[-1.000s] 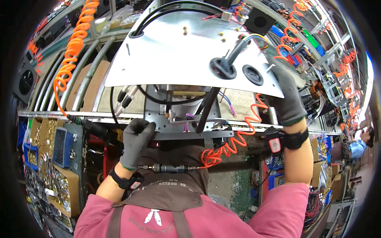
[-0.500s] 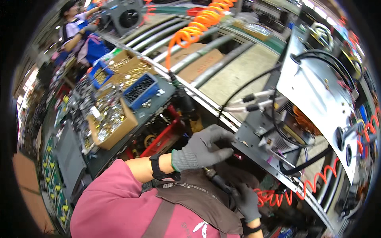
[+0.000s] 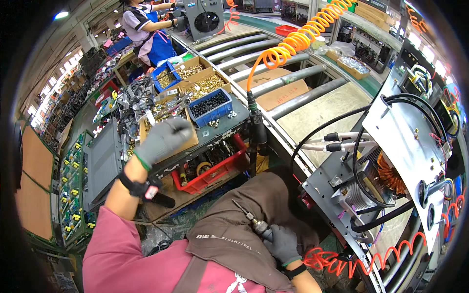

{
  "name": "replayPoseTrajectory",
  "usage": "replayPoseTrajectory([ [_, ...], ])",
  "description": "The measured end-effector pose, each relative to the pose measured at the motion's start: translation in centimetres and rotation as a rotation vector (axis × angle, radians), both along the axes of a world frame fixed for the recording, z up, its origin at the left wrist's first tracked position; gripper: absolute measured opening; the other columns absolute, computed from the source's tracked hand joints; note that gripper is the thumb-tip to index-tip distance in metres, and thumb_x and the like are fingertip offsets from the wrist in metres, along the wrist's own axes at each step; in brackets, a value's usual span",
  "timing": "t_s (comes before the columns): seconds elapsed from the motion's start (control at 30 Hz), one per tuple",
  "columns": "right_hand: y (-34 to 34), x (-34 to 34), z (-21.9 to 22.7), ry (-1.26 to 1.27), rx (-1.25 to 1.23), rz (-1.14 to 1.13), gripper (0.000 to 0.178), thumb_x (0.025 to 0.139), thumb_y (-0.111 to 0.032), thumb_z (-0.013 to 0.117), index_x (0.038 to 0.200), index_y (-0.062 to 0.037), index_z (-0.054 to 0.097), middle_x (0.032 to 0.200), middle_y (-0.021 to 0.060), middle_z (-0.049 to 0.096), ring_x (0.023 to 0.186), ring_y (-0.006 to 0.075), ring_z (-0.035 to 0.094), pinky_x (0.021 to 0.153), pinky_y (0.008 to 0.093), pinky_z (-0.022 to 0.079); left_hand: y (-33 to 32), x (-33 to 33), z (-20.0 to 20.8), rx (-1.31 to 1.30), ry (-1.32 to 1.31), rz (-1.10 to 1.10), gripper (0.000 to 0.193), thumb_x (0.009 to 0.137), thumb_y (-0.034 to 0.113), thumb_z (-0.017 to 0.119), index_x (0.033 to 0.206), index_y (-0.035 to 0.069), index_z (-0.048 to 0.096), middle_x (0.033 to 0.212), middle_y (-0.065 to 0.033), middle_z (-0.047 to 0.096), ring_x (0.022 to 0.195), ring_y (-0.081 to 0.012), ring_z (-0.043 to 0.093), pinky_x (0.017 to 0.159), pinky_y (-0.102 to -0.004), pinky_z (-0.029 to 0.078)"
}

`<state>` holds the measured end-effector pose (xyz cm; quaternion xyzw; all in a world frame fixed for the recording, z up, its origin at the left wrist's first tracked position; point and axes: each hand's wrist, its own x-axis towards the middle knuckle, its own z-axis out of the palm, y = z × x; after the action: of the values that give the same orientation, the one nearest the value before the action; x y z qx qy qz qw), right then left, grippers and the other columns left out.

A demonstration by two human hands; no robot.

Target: The person positions a metal plate onto the machine frame, threads a wire through it, and then secures the wire to a terminal using a nut, a wrench, and a power driver. Finally, they fit a vented metal cover onto the machine.

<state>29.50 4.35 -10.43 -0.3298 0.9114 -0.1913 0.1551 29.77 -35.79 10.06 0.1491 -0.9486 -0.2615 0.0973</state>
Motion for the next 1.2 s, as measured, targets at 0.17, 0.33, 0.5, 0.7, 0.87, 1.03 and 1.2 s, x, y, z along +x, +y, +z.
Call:
replayPoseTrajectory([
  [0.17, 3.1, 2.1, 1.4, -0.096, -0.235, -0.090, 0.042, 0.068, -0.032, 0.073, 0.100, -0.0085, 0.061, 0.087, 0.0164, 0.065, 0.082, 0.0360, 0.064, 0.070, 0.0466, 0.050, -8.5, -1.6, 2.3, -0.181, -0.263, 0.263, 0.037, 0.082, 0.032, 0.064, 0.108, 0.006, 0.071, 0.101, -0.0160, 0.071, 0.091, -0.0265, 0.068, 0.086, -0.0336, 0.050],
  [0.33, 3.4, 2.3, 1.8, -0.237, -0.168, -0.282, 0.043, 0.066, -0.033, 0.074, 0.100, -0.0078, 0.064, 0.087, 0.0174, 0.067, 0.084, 0.0355, 0.065, 0.073, 0.0456, 0.051, -11.6, -4.2, 2.4, -0.374, -0.507, 0.259, 0.036, 0.078, 0.025, 0.063, 0.108, 0.007, 0.070, 0.113, -0.0182, 0.067, 0.104, -0.0315, 0.065, 0.091, -0.0380, 0.050],
  [0.5, 0.4, 0.7, 1.0, -0.200, -0.166, -0.170, 0.042, 0.067, -0.034, 0.074, 0.099, -0.0087, 0.064, 0.087, 0.0166, 0.067, 0.084, 0.0352, 0.065, 0.076, 0.0462, 0.051, -13.0, -6.9, 1.5, -0.442, -0.621, 0.239, 0.040, 0.074, 0.024, 0.069, 0.108, 0.002, 0.069, 0.110, -0.0195, 0.067, 0.102, -0.0312, 0.066, 0.088, -0.0391, 0.053],
  [0.7, -0.9, -1.2, -0.2, -0.270, 0.127, -0.082, 0.045, 0.066, -0.042, 0.074, 0.099, -0.0111, 0.067, 0.092, 0.0157, 0.069, 0.089, 0.0358, 0.065, 0.078, 0.0477, 0.050, -16.0, -7.2, 2.0, -0.316, -0.618, 0.261, 0.046, 0.067, 0.031, 0.078, 0.107, 0.009, 0.071, 0.106, -0.0125, 0.070, 0.097, -0.0270, 0.068, 0.084, -0.0369, 0.053],
  [0.87, -0.8, -2.0, -0.7, -0.263, 0.263, -0.017, 0.055, 0.068, -0.052, 0.072, 0.104, -0.0102, 0.065, 0.094, 0.0176, 0.069, 0.092, 0.0380, 0.065, 0.080, 0.0503, 0.050, -17.7, -6.9, 0.9, -0.075, -0.508, 0.092, 0.044, 0.063, 0.022, 0.082, 0.104, 0.009, 0.072, 0.101, -0.0095, 0.072, 0.091, -0.0233, 0.067, 0.082, -0.0348, 0.053],
  [1.03, -1.2, -2.0, -0.2, -0.300, 0.264, -0.036, 0.060, 0.069, -0.054, 0.071, 0.110, -0.0103, 0.063, 0.096, 0.0183, 0.069, 0.094, 0.0382, 0.065, 0.082, 0.0501, 0.049, -19.2, -7.7, 0.1, 0.164, -0.552, 0.063, 0.038, 0.066, 0.019, 0.083, 0.100, 0.007, 0.072, 0.095, -0.0074, 0.071, 0.087, -0.0206, 0.066, 0.078, -0.0343, 0.053],
  [1.2, -0.9, -1.5, 0.2, -0.287, 0.238, -0.056, 0.064, 0.071, -0.052, 0.070, 0.118, -0.0103, 0.060, 0.102, 0.0188, 0.068, 0.097, 0.0381, 0.064, 0.083, 0.0493, 0.049, -20.0, -7.6, 0.4, 0.150, -0.491, 0.048, 0.034, 0.070, 0.019, 0.082, 0.099, 0.005, 0.072, 0.090, -0.0065, 0.071, 0.079, -0.0190, 0.065, 0.073, -0.0327, 0.053],
])
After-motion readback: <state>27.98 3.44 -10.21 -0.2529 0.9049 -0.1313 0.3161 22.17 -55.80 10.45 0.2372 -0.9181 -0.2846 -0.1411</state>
